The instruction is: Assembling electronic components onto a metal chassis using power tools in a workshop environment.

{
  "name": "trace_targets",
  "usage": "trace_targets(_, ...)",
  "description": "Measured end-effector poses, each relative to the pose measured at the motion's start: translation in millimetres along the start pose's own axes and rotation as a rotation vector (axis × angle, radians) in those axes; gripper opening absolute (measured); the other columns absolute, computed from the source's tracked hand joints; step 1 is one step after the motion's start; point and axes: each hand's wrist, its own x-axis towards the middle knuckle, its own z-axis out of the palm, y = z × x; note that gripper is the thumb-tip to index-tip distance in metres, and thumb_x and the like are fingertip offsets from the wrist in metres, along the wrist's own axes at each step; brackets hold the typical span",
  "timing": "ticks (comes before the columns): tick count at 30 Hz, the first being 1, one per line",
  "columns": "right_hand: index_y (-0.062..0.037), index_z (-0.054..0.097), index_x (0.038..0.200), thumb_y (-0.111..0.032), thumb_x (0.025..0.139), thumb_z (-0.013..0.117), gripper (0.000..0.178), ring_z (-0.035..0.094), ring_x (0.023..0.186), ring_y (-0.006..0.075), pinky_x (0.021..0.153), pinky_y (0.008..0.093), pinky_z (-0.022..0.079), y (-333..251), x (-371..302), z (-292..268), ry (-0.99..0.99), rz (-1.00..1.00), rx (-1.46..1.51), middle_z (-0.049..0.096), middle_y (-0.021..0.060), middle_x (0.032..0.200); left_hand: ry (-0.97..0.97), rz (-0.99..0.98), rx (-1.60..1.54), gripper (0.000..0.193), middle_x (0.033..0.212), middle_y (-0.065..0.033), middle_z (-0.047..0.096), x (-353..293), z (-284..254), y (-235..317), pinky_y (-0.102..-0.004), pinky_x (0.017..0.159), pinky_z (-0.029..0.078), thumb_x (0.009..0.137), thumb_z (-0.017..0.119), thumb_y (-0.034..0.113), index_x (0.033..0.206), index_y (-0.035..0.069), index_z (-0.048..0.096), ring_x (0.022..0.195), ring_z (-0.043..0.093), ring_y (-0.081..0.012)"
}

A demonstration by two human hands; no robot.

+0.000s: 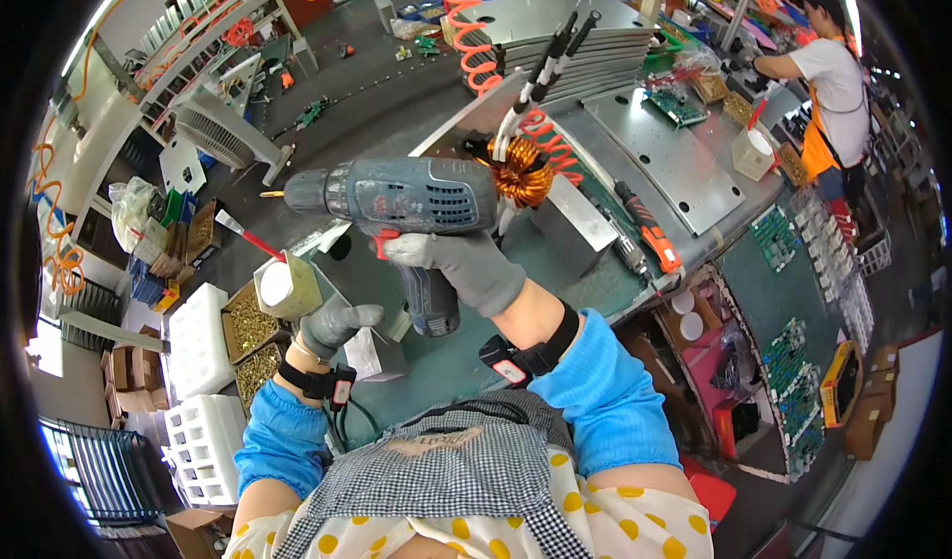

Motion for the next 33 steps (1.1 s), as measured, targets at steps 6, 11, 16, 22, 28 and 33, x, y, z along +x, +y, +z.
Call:
trace_targets(6,-0.0027,0.062,0.119,-0.016,0.075,0.069,0.047,0.066,0.093,0.0198,0.081,0.0315,0.052,9,-11,-7,0.035,-0.014,-0.073,0.068,0.0114,0.105,0.098,0.037,0.055,0.06,0.113,-0.0029,0.059,1,1,-5,-0.0298,0.092,0.043,0.073,0.072,0.017,0.128,0.001,0.053,0.103,0.054,-0.0147)
trace_targets(11,-0.0023,0.06,0.121,-0.017,0.073,0.071,0.051,0.066,0.094,0.0224,0.085,0.0337,0.052,16,-33,-15,0.079,-0.048,-0.001,0.067,0.0121,0.108,0.18,0.138,-0.13,0.058,0.115,-0.0057,0.06,1,10,-2,-0.0325,0.094,0.044,0.073,0.069,0.016,0.127,0.001,0.053,0.105,0.057,-0.0182)
trace_targets(16,0.0,0.058,0.122,-0.024,0.072,0.074,0.058,0.066,0.095,0.026,0.086,0.037,0.052,21,-72,-32,0.141,-0.129,0.109,0.066,0.0152,0.11,0.241,0.139,-0.23,0.05,0.112,-0.0088,0.063,-2,3,-15,-0.0375,0.094,0.047,0.074,0.067,0.013,0.121,0.001,0.056,0.103,0.061,-0.0231)
trace_targets(22,-0.0015,0.059,0.12,-0.027,0.071,0.075,0.058,0.066,0.093,0.0235,0.078,0.0342,0.054,45,-129,-63,0.239,-0.034,0.083,0.067,0.0134,0.106,0.293,0.06,-0.285,0.051,0.114,-0.0112,0.062,-8,-4,-8,-0.0433,0.098,0.047,0.076,0.067,0.013,0.124,0.001,0.053,0.107,0.061,-0.028)
trace_targets(28,-0.0075,0.062,0.114,-0.007,0.073,0.079,0.044,0.062,0.091,0.0134,0.084,0.0294,0.05,85,-159,-58,0.408,0.087,0.102,0.066,0.0031,0.101,0.364,0.068,-0.314,0.052,0.118,-0.0111,0.059,-10,8,-7,-0.0448,0.1,0.045,0.077,0.067,0.011,0.126,0.004,0.051,0.111,0.058,-0.0277)
trace_targets(33,-0.0062,0.059,0.118,-0.01,0.075,0.081,0.048,0.062,0.092,0.0127,0.083,0.0282,0.05,110,-154,-48,0.304,-0.064,-0.006,0.066,0.0028,0.103,0.412,0.091,-0.306,0.05,0.115,-0.0104,0.06,-9,8,-8,-0.0433,0.102,0.043,0.077,0.067,0.01,0.125,0.003,0.053,0.111,0.057,-0.0269)
